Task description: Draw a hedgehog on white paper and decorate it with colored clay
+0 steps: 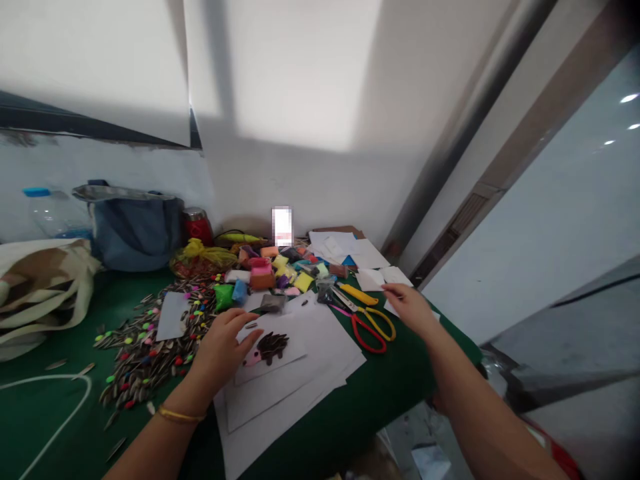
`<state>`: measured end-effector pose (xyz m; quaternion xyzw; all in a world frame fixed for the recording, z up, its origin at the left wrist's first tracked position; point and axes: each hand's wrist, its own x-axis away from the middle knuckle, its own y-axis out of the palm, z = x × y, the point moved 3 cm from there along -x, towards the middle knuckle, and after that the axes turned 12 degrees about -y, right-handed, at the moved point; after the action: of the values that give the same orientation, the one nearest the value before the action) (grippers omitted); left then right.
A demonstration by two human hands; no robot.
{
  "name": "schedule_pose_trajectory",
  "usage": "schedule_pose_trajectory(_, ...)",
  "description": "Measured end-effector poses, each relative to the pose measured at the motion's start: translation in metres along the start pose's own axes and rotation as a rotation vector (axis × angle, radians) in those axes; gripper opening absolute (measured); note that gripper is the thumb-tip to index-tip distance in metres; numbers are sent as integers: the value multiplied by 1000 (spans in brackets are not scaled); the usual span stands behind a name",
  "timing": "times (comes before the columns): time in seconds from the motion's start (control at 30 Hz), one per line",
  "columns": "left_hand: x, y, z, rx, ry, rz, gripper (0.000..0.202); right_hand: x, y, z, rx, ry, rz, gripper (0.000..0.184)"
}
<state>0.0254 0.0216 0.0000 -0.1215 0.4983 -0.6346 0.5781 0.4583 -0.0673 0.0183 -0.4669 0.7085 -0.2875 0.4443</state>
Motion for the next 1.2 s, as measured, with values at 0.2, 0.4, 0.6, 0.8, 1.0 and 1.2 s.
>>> schedule_pose_trajectory(0.2,11,3,-1,-82,62,-267,68,8,92,-152,-189,-605,-384,30)
schedule_pose_trajectory(0.4,11,6,-11,-180,-8,-245,50,-12,130,-182,-90,-580,-484,38)
schedule_pose_trajectory(0.6,3,4,-20,-223,-75,-111,24,-28,146,-190,-36,-547,-536,31)
schedule_pose_trajectory(0.8,4,15,-13,-359,-106,-186,22,-24,155,-179,-23,-510,-481,26)
schedule_pose_trajectory(1.0,3,18,-13,-398,-104,-211,17,-21,155,-171,-6,-488,-425,20)
schedule_pose_trajectory(1.2,3,19,-16,-412,-126,-214,13,-21,158,-170,-23,-474,-436,13)
